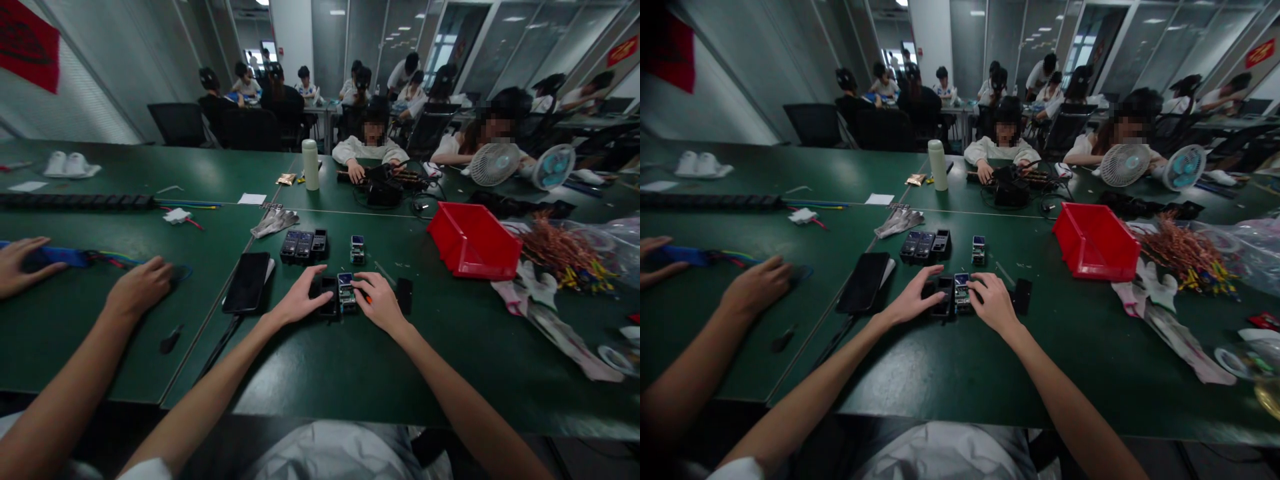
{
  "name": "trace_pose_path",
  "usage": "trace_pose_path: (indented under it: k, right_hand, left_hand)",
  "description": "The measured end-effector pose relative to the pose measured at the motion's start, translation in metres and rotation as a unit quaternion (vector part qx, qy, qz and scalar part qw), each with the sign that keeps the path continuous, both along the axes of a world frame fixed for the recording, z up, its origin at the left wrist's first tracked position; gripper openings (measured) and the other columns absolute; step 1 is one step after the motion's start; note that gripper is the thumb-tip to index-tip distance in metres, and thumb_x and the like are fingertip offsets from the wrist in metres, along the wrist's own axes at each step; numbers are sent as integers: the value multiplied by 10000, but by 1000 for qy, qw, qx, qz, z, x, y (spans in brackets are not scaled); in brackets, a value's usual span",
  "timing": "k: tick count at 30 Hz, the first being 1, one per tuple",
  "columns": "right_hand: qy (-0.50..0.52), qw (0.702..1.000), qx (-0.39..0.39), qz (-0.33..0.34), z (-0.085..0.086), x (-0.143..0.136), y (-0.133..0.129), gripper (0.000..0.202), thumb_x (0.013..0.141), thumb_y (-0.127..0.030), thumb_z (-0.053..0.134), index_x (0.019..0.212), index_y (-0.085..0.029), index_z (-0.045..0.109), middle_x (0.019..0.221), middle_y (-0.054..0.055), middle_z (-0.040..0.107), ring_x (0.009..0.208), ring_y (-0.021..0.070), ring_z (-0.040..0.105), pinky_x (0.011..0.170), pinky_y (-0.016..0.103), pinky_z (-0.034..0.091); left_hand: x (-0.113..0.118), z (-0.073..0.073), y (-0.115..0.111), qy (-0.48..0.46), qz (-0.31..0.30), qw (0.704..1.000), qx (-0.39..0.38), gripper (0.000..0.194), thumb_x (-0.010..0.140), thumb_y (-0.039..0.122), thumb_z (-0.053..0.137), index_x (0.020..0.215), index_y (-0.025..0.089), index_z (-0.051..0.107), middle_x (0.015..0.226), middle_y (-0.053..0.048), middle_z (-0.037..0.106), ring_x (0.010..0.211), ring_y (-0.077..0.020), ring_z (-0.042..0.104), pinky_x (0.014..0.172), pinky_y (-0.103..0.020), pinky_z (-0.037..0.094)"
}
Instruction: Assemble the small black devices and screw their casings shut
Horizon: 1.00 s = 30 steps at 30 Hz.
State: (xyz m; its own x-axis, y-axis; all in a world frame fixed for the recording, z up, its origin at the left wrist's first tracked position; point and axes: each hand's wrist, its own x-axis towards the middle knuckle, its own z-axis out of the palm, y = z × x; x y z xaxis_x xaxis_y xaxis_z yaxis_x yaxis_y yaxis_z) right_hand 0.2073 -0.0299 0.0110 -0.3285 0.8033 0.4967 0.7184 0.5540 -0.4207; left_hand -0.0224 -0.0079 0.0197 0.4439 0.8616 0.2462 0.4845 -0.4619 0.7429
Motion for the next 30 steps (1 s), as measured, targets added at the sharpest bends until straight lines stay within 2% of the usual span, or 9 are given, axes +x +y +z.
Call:
trace_pose_path:
  k: [2,5,8,10,13,17,22,25,30]
  right_hand:
    - [-1,1000,-1,-1,-1,0,0,216,867,-213,480,1037,-216,614,1133,98,574,1083,258,504,896,456,425]
    - [1,1000,-3,-5,-1,0,-1,215,866,-213,481,1037,-217,611,1137,96,573,1093,256,500,902,457,418]
    - [3,1000,-4,-4,1,1,-2,215,869,-234,484,1045,-226,606,1152,92,568,1104,252,495,914,456,409]
    - [1,1000,-6,0,4,2,-4,222,871,-260,488,1061,-229,599,1163,89,566,1112,248,493,930,454,397]
    - [-2,1000,-13,-1,6,2,-5,308,858,-326,516,1145,-221,553,1195,95,553,1138,250,478,971,452,361]
    - [-21,999,-34,4,5,3,-4,654,752,-514,609,1296,-202,422,1288,117,491,1208,279,422,1046,493,259]
    - [-66,996,-59,13,1,5,-3,978,597,-673,643,1383,-204,298,1376,125,403,1274,310,347,1085,556,113]
    - [-81,995,-63,18,0,4,-3,1038,587,-679,643,1415,-209,229,1405,122,369,1298,313,315,1090,568,63]
    - [-83,994,-69,26,0,2,-4,1000,639,-634,638,1430,-228,182,1412,114,366,1305,300,312,1090,577,19]
  left_hand:
    - [-4,0,0,0,-30,999,-18,665,775,448,587,1345,222,330,1335,-97,432,1237,-229,430,1042,-412,366]
    - [-8,-1,-1,21,-71,997,-37,881,651,481,700,1380,215,283,1377,-117,387,1267,-258,395,1070,-434,323]
    - [-9,-3,-1,44,-88,994,-38,1075,544,499,763,1416,207,206,1420,-133,321,1303,-280,341,1093,-449,277]
    - [-9,-5,-1,55,-86,994,-28,1124,520,506,772,1425,203,178,1432,-136,297,1315,-287,319,1098,-457,260]
    - [-9,-7,-1,60,-72,995,-17,1096,538,505,761,1423,205,188,1410,-133,325,1299,-290,332,1089,-470,263]
    - [-11,-6,1,40,-24,999,-23,1031,557,486,753,1407,226,231,1356,-124,386,1242,-301,387,1055,-508,296]
    - [-13,-8,5,-56,29,996,-60,916,609,434,743,1374,229,283,1335,-120,409,1240,-299,401,1050,-481,309]
    - [-8,-11,4,-121,26,988,-97,851,647,409,726,1357,252,285,1337,-96,410,1234,-273,415,1019,-438,364]
    - [-2,-17,3,-205,23,967,-151,875,621,365,755,1344,256,275,1313,-114,413,1127,-259,509,934,-420,442]
